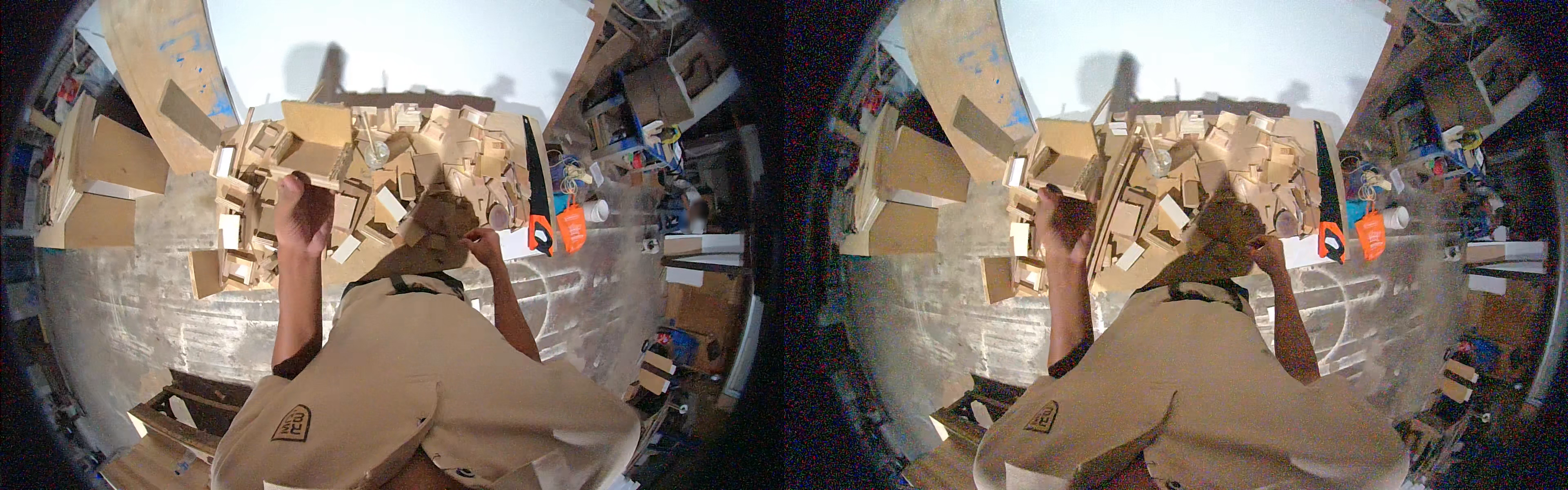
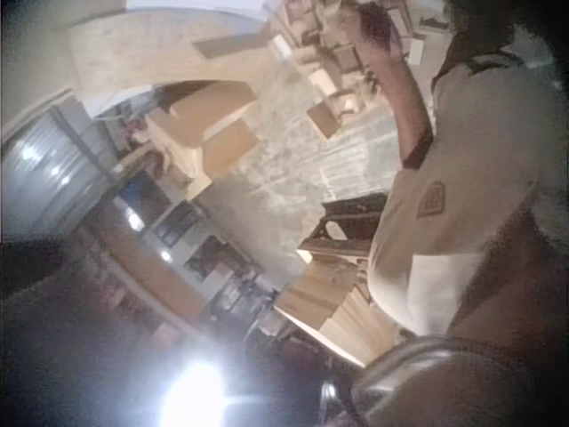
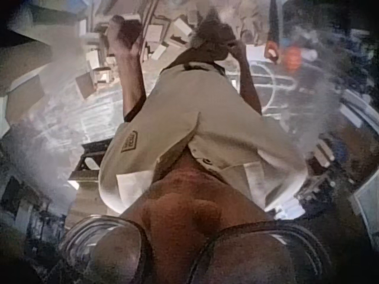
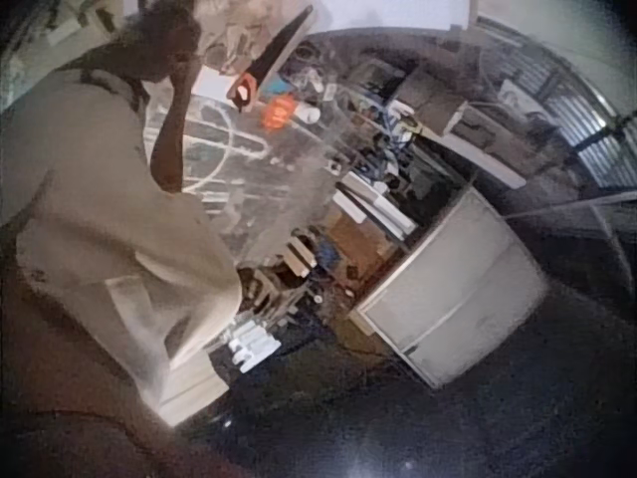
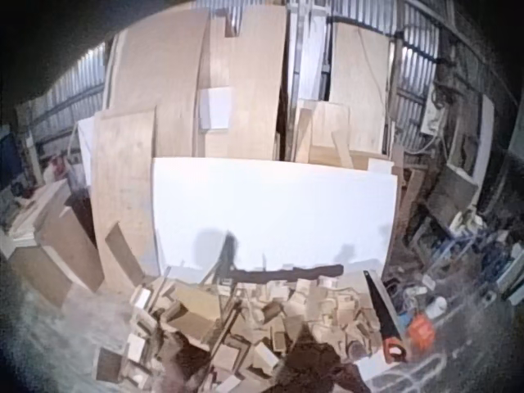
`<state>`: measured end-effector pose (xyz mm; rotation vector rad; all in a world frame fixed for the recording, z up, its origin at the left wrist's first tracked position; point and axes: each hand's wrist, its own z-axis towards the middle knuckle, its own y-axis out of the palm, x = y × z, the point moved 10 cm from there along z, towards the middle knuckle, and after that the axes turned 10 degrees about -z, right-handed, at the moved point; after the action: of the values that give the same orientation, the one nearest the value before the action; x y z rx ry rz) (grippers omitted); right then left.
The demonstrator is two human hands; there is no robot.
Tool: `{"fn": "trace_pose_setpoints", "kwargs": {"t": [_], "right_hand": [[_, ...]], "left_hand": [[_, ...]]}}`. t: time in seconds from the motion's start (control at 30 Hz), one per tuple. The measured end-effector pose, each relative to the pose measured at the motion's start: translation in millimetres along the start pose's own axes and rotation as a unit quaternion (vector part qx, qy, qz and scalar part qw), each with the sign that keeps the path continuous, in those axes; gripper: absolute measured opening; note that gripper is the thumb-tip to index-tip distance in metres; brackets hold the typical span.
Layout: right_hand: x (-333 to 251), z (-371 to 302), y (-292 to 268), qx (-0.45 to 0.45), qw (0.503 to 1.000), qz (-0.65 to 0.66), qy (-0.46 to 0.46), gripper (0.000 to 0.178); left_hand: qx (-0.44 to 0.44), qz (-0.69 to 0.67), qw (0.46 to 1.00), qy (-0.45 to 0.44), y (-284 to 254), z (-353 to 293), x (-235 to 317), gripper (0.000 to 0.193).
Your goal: The person constructs small wooden boxes by hand. The person applies adhesive to joint edges, fits various precut wooden segments together to form boxes, and utilizes a hand saw to shorten a thin piece of wood used in the assembly.
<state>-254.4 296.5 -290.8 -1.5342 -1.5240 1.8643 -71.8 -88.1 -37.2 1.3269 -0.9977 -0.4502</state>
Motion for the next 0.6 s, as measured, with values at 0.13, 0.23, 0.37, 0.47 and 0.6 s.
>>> {"fn": "trace_pose_setpoints", "kwargs": {"t": [0.13, 0.23, 0.37, 0.47, 0.6], "right_hand": [[32.3, 4.8, 21.8, -0.013, 0.991, 0.120, 0.058, 0.018], [31.0, 15.7, 28.2, -0.087, 0.994, 0.052, 0.027, 0.032], [-16.0, 18.5, -21.5, -0.095, 0.994, 0.052, -0.015, 0.035], [-13.4, 43.9, -35.8, -0.122, 0.985, 0.100, -0.063, 0.028], [14.0, 126.8, -37.0, -0.026, 0.994, 0.091, -0.054, 0.011]], "left_hand": [[0.019, 0.013, 1.000, 0.008, 10.0, -9.7, -24.9, 0.050], [-0.016, 0.022, 1.000, 0.000, 10.5, -9.2, -49.0, 0.050], [0.041, -0.009, 0.999, 0.029, -8.8, -16.4, -80.2, 0.049], [0.014, 0.062, 0.998, 0.029, 22.5, -30.6, -103.8, 0.048], [-0.004, 0.112, 0.992, 0.055, 27.0, -46.7, -120.6, 0.063]]}}
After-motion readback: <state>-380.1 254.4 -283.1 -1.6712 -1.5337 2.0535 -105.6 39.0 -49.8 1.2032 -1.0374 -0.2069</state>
